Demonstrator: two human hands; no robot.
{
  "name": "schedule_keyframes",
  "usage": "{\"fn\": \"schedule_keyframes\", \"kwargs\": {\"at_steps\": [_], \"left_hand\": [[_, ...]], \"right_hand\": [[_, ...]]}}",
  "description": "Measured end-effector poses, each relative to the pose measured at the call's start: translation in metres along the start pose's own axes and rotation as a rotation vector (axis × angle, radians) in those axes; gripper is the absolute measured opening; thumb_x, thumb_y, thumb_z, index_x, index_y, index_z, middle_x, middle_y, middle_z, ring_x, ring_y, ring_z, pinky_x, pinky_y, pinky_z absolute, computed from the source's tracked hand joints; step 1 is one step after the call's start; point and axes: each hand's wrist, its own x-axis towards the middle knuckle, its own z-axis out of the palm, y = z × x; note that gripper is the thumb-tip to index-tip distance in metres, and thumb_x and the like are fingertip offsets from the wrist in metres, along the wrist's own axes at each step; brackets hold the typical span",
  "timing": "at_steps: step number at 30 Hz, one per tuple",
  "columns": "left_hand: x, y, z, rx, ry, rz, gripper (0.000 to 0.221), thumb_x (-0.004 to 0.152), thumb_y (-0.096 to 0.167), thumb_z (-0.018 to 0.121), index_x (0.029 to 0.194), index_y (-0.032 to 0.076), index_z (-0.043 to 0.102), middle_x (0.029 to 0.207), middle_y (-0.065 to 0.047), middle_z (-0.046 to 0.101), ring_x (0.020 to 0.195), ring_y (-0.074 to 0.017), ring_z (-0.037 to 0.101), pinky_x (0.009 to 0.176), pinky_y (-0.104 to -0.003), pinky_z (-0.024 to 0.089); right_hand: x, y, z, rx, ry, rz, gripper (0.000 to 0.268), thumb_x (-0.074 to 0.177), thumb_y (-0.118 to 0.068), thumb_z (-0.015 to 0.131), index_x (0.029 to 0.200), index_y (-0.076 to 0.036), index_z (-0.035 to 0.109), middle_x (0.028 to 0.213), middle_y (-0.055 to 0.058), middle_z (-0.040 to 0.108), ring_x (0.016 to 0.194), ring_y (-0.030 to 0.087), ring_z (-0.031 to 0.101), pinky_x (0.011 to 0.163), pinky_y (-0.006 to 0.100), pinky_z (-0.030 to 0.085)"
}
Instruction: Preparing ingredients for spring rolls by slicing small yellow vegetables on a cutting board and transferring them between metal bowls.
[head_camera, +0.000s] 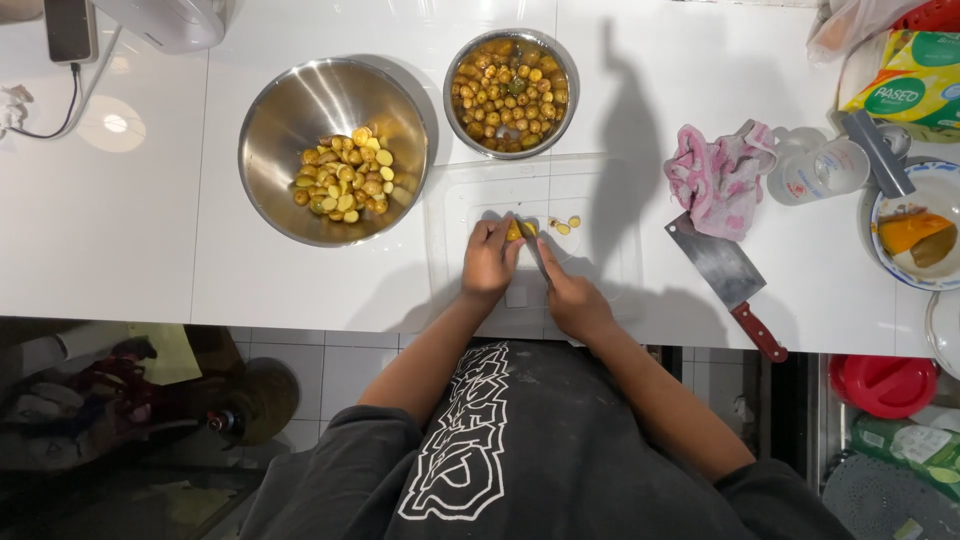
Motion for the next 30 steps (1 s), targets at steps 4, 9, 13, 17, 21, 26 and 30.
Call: {"fn": "schedule_keyframes", "kwargs": {"at_steps": [4, 9, 13, 17, 21, 26, 30], "left_hand": [[0.006, 0.019, -0.019, -0.064, -0.004, -0.069, 0.030, 0.098, 0.017, 0.071, 0.122, -0.001, 0.072, 0.096, -0.015, 0.068, 0.091, -0.0328, 0.071, 0.084, -0.037, 0.058], [-0.003, 0.015, -0.023, -0.052, -0.046, -0.064, 0.027, 0.094, 0.024, 0.076, 0.110, 0.002, 0.075, 0.095, -0.012, 0.069, 0.090, -0.0303, 0.071, 0.086, -0.036, 0.057], [-0.004, 0.014, -0.028, -0.105, -0.046, -0.068, 0.029, 0.095, 0.028, 0.073, 0.112, 0.004, 0.075, 0.093, -0.014, 0.071, 0.090, -0.0343, 0.071, 0.084, -0.039, 0.058], [-0.011, 0.006, -0.024, -0.164, -0.018, -0.108, 0.025, 0.096, 0.025, 0.074, 0.106, 0.002, 0.077, 0.092, -0.014, 0.073, 0.087, -0.0339, 0.072, 0.082, -0.038, 0.058], [-0.015, 0.002, -0.021, -0.216, 0.026, -0.132, 0.024, 0.096, 0.023, 0.074, 0.105, 0.001, 0.079, 0.093, -0.016, 0.072, 0.087, -0.0368, 0.072, 0.082, -0.040, 0.058], [-0.015, 0.001, -0.018, -0.217, 0.037, -0.148, 0.023, 0.096, 0.025, 0.074, 0.104, 0.004, 0.080, 0.091, -0.015, 0.072, 0.087, -0.0366, 0.072, 0.081, -0.040, 0.058], [-0.016, -0.001, -0.015, -0.232, 0.041, -0.165, 0.023, 0.097, 0.026, 0.073, 0.100, 0.004, 0.080, 0.090, -0.014, 0.071, 0.085, -0.0353, 0.072, 0.081, -0.039, 0.057]], "right_hand": [[-0.003, -0.009, -0.016, 0.104, -0.019, 0.074, 0.072, 0.098, -0.002, 0.043, 0.164, -0.025, 0.030, 0.070, 0.023, 0.071, 0.052, 0.037, 0.067, 0.050, 0.038, 0.050], [-0.011, -0.022, -0.029, 0.244, 0.027, 0.130, 0.072, 0.096, -0.002, 0.043, 0.163, -0.025, 0.034, 0.088, 0.030, 0.074, 0.056, 0.041, 0.070, 0.051, 0.043, 0.050], [-0.013, -0.021, -0.020, 0.243, 0.051, 0.106, 0.072, 0.095, -0.001, 0.045, 0.162, -0.025, 0.035, 0.091, 0.029, 0.074, 0.057, 0.041, 0.070, 0.050, 0.043, 0.051], [-0.013, -0.014, -0.004, 0.121, 0.108, -0.015, 0.072, 0.095, -0.001, 0.045, 0.162, -0.024, 0.036, 0.092, 0.024, 0.075, 0.049, 0.035, 0.067, 0.046, 0.037, 0.050], [-0.010, -0.017, -0.005, -0.004, 0.178, -0.158, 0.072, 0.094, 0.003, 0.043, 0.163, -0.016, 0.034, 0.075, 0.022, 0.073, 0.037, 0.027, 0.056, 0.041, 0.030, 0.046], [0.000, -0.014, 0.001, -0.170, 0.125, -0.204, 0.079, 0.091, 0.006, 0.047, 0.165, -0.012, 0.026, 0.060, 0.012, 0.067, 0.037, 0.019, 0.055, 0.043, 0.027, 0.047], [0.007, -0.023, 0.001, -0.085, 0.007, -0.098, 0.078, 0.093, 0.004, 0.045, 0.165, -0.013, 0.023, 0.058, 0.012, 0.067, 0.043, 0.027, 0.063, 0.045, 0.033, 0.048]]}}
